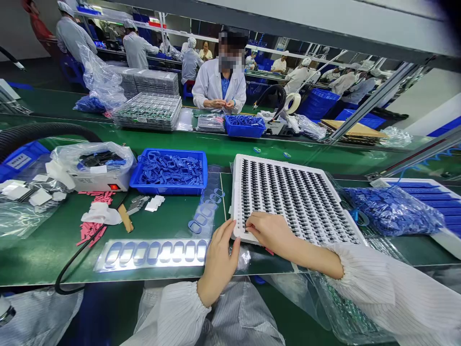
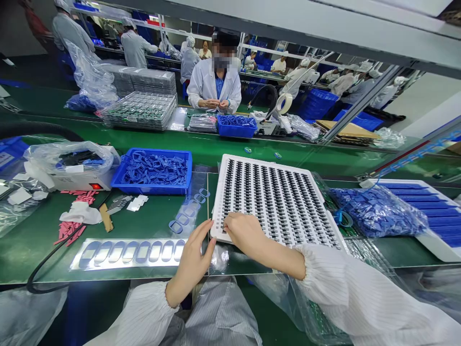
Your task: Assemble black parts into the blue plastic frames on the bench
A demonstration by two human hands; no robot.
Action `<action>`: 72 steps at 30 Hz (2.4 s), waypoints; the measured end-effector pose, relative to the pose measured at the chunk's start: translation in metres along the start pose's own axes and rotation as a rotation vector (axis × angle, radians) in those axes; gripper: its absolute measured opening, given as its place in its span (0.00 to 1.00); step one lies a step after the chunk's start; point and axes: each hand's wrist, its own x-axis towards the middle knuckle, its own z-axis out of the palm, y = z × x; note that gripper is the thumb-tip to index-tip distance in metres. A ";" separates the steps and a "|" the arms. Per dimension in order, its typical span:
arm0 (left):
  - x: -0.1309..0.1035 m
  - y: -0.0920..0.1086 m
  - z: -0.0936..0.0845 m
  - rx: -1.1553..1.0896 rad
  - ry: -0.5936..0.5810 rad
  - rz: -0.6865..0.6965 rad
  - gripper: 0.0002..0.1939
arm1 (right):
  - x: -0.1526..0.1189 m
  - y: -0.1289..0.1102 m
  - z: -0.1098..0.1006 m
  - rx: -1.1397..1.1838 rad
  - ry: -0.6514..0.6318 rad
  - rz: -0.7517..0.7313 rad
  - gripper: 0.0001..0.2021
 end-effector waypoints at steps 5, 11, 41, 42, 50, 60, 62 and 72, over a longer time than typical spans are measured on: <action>0.000 0.000 -0.003 -0.035 0.020 0.006 0.20 | -0.002 0.005 -0.006 -0.011 0.027 0.018 0.07; 0.018 0.019 -0.020 -0.348 -0.007 -0.032 0.21 | -0.007 0.014 -0.041 0.161 0.122 -0.006 0.05; -0.003 0.025 -0.014 -1.444 0.010 -1.015 0.26 | 0.014 -0.001 -0.001 -0.072 -0.019 0.100 0.08; -0.003 0.024 -0.014 -1.439 0.021 -1.020 0.26 | 0.014 -0.001 0.000 -0.070 -0.017 0.103 0.07; -0.001 0.026 -0.016 -1.418 0.050 -1.042 0.26 | -0.003 0.000 -0.037 -0.007 0.031 0.083 0.07; -0.018 0.040 0.001 -1.360 -0.210 -1.093 0.24 | -0.012 -0.025 -0.050 0.374 -0.370 -0.367 0.03; -0.021 0.041 0.003 -1.335 -0.248 -1.119 0.25 | -0.010 -0.027 -0.040 0.368 -0.393 -0.375 0.03; -0.024 0.033 -0.001 -1.357 -0.199 -1.138 0.30 | 0.018 0.017 -0.012 0.105 0.047 0.088 0.04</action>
